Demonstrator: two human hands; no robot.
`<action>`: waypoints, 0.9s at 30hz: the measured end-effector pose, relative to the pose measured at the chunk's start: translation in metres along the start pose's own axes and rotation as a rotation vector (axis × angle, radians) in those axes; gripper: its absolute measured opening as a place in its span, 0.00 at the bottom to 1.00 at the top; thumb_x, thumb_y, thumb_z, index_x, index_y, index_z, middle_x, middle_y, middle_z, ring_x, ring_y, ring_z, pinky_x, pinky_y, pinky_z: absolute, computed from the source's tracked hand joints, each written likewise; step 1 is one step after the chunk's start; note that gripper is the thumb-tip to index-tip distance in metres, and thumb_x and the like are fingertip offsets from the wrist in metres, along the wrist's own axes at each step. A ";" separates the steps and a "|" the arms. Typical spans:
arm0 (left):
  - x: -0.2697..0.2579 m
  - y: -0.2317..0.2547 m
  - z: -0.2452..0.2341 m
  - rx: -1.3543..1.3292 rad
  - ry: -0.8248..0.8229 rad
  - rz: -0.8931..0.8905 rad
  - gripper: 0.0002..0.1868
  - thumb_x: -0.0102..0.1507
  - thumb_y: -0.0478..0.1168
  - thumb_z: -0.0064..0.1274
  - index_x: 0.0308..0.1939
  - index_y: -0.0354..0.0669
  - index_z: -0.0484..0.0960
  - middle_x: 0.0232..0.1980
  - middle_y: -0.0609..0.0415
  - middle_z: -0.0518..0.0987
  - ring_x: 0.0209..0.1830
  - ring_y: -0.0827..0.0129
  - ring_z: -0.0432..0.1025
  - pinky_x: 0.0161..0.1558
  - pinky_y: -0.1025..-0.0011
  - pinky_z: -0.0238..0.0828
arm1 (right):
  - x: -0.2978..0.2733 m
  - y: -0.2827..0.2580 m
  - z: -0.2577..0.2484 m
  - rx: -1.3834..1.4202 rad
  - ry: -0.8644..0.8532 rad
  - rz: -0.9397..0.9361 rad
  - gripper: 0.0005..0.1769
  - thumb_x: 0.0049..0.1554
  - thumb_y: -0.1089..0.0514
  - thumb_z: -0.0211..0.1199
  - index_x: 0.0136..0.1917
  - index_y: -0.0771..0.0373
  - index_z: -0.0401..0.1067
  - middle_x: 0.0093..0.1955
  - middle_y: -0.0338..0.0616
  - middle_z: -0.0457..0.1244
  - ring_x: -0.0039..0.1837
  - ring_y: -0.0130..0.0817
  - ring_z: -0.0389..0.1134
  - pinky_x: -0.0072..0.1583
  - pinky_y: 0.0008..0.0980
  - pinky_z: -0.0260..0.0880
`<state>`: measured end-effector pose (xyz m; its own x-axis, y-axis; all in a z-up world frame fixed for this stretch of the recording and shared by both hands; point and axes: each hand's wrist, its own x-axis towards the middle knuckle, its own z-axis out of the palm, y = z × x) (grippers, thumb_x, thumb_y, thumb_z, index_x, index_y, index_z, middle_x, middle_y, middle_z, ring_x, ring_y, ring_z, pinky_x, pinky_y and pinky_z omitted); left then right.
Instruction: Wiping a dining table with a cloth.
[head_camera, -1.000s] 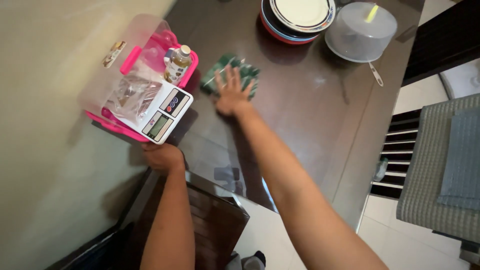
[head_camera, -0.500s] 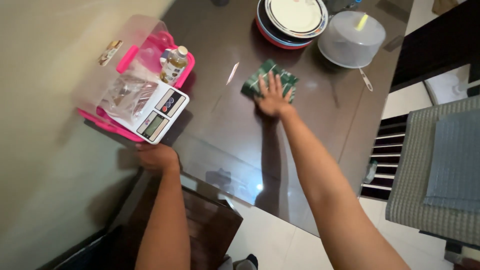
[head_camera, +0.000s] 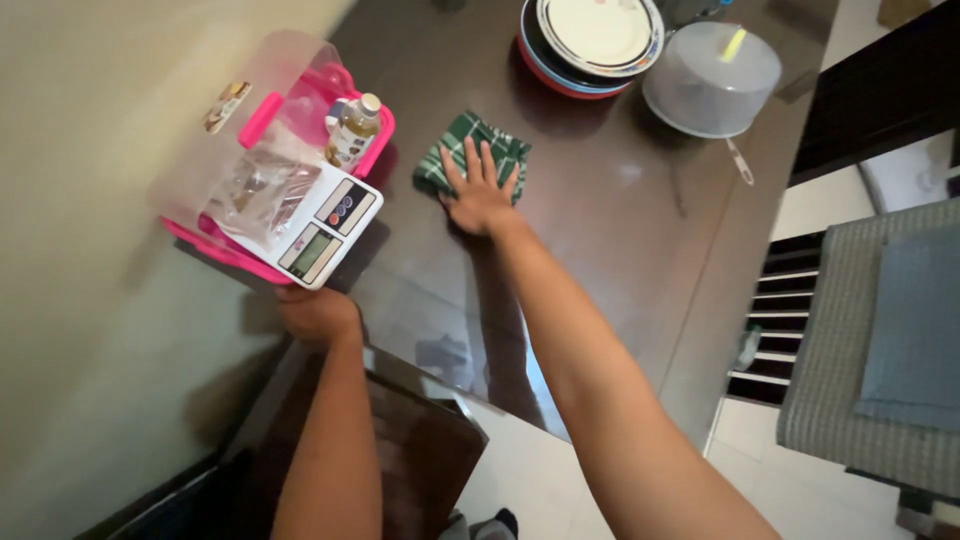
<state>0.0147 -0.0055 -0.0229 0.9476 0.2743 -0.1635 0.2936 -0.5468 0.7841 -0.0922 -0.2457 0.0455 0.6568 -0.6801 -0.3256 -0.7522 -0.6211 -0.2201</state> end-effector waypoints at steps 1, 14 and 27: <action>0.002 -0.002 0.002 -0.005 -0.005 -0.004 0.34 0.74 0.55 0.26 0.40 0.29 0.81 0.46 0.27 0.80 0.47 0.29 0.73 0.49 0.39 0.70 | -0.003 0.012 0.001 -0.007 0.003 0.002 0.44 0.65 0.34 0.47 0.85 0.31 0.27 0.88 0.40 0.16 0.88 0.48 0.15 0.75 0.77 0.15; 0.003 -0.006 0.004 0.054 0.015 -0.028 0.33 0.74 0.55 0.26 0.43 0.30 0.79 0.47 0.28 0.80 0.46 0.30 0.74 0.47 0.39 0.70 | -0.015 0.203 -0.022 0.084 0.102 0.373 0.45 0.63 0.31 0.44 0.85 0.32 0.26 0.88 0.39 0.16 0.87 0.46 0.15 0.76 0.77 0.18; 0.029 -0.042 0.035 0.021 0.133 0.094 0.30 0.76 0.52 0.29 0.42 0.28 0.78 0.46 0.25 0.79 0.47 0.28 0.73 0.51 0.39 0.68 | 0.007 0.040 -0.003 -0.012 0.076 0.060 0.44 0.64 0.36 0.50 0.85 0.31 0.29 0.88 0.42 0.19 0.87 0.49 0.17 0.74 0.80 0.17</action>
<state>0.0338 -0.0024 -0.0816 0.9465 0.3225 -0.0086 0.2085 -0.5911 0.7792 -0.1174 -0.2762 0.0370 0.6130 -0.7436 -0.2670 -0.7900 -0.5827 -0.1908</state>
